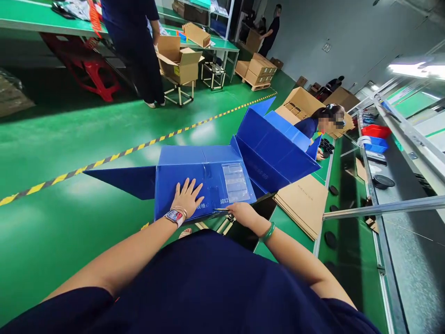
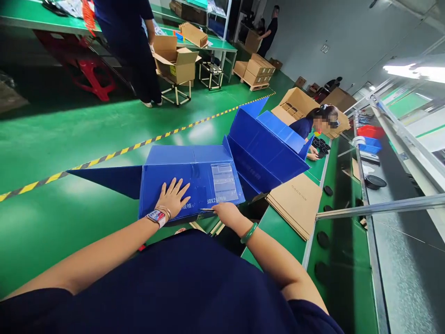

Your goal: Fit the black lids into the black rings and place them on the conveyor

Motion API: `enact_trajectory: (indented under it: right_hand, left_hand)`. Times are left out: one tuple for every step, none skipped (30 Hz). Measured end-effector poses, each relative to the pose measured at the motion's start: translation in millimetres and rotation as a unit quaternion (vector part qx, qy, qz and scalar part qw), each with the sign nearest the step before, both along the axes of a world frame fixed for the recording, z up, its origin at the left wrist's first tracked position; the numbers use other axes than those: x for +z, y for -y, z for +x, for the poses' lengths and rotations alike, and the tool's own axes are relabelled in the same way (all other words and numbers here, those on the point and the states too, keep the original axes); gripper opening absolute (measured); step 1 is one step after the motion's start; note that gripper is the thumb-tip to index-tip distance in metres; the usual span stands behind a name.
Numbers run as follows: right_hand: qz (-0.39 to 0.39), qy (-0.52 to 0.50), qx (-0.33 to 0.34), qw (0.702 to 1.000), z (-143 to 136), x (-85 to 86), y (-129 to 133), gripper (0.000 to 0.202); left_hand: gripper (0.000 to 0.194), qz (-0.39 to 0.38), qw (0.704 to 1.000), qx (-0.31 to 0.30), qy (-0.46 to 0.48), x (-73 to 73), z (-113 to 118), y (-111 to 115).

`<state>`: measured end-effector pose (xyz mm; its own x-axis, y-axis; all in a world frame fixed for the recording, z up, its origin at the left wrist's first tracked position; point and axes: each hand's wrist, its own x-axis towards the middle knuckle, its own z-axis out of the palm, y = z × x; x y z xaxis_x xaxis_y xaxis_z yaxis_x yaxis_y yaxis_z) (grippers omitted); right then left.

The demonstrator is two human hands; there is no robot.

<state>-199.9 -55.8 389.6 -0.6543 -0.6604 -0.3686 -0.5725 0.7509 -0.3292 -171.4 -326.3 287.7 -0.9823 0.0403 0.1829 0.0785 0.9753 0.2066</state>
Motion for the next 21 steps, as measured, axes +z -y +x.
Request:
enact_trajectory:
  right_hand:
    - [0.020, -0.011, 0.012, 1.000, -4, -0.4, 4, 0.023]
    - [0.038, -0.022, 0.024, 0.999, -8, -0.1, 7, 0.022]
    - [0.051, -0.031, 0.038, 0.997, -12, 0.7, 10, 0.022]
    - [0.062, -0.039, 0.053, 0.996, -15, 2.0, 12, 0.022]
    - [0.071, -0.046, 0.069, 0.994, -18, 3.7, 14, 0.022]
    - [0.078, -0.051, 0.084, 0.992, -20, 5.6, 15, 0.023]
    - [0.084, -0.056, 0.097, 0.990, -22, 7.4, 16, 0.023]
    - [0.091, -0.061, 0.108, 0.988, -24, 9.2, 17, 0.023]
    - [0.098, -0.065, 0.117, 0.986, -26, 10.6, 18, 0.023]
    - [0.104, -0.069, 0.124, 0.984, -27, 11.7, 19, 0.023]
    - [0.110, -0.072, 0.130, 0.983, -29, 12.4, 19, 0.023]
    - [0.116, -0.075, 0.135, 0.981, -30, 12.9, 20, 0.023]
    - [0.121, -0.077, 0.140, 0.980, -31, 13.3, 21, 0.023]
    - [0.126, -0.078, 0.144, 0.978, -32, 13.6, 21, 0.023]
    - [0.130, -0.078, 0.148, 0.977, -33, 13.9, 21, 0.022]
    - [0.133, -0.079, 0.151, 0.976, -33, 14.2, 22, 0.022]
    - [0.136, -0.079, 0.153, 0.976, -33, 14.5, 22, 0.021]
    - [0.138, -0.080, 0.153, 0.975, -33, 14.8, 21, 0.021]
    - [0.140, -0.080, 0.152, 0.975, -33, 14.9, 21, 0.020]
    - [0.141, -0.079, 0.150, 0.975, -33, 14.8, 20, 0.021]
    - [0.143, -0.078, 0.145, 0.976, -33, 14.7, 18, 0.021]
  left_hand:
    - [0.059, 0.000, 1.000, -0.002, -0.003, -0.3, 0, 0]
    - [0.059, 0.001, 1.000, -0.005, -0.005, -0.4, -1, -1]
    - [0.059, 0.001, 1.000, -0.007, -0.007, -0.5, -2, -2]
    - [0.059, 0.003, 1.000, -0.009, -0.010, -0.5, -3, -3]
    - [0.059, 0.005, 1.000, -0.011, -0.011, -0.5, -4, -3]
    - [0.059, 0.008, 1.000, -0.012, -0.013, -0.6, -5, -3]
    - [0.059, 0.011, 1.000, -0.013, -0.014, -0.8, -6, -3]
    - [0.059, 0.014, 1.000, -0.013, -0.016, -1.2, -6, -3]
    - [0.059, 0.018, 1.000, -0.013, -0.016, -1.7, -7, -2]
    - [0.059, 0.021, 1.000, -0.014, -0.017, -2.3, -8, -1]
    - [0.059, 0.024, 0.999, -0.015, -0.018, -3.0, -9, 0]
    - [0.059, 0.026, 0.999, -0.017, -0.018, -3.7, -10, 0]
    - [0.059, 0.028, 0.999, -0.018, -0.019, -4.3, -10, 1]
    - [0.059, 0.030, 0.999, -0.019, -0.019, -4.8, -11, 1]
    - [0.059, 0.030, 0.999, -0.019, -0.019, -5.1, -12, 2]
    - [0.059, 0.030, 0.999, -0.020, -0.018, -5.2, -12, 2]
    - [0.059, 0.030, 0.999, -0.020, -0.018, -5.1, -13, 2]
    - [0.058, 0.029, 0.999, -0.021, -0.017, -4.7, -13, 2]
    - [0.058, 0.028, 0.999, -0.023, -0.017, -4.2, -13, 2]
    - [0.058, 0.028, 0.999, -0.024, -0.016, -3.5, -13, 2]
    - [0.058, 0.027, 0.999, -0.025, -0.016, -2.7, -12, 2]
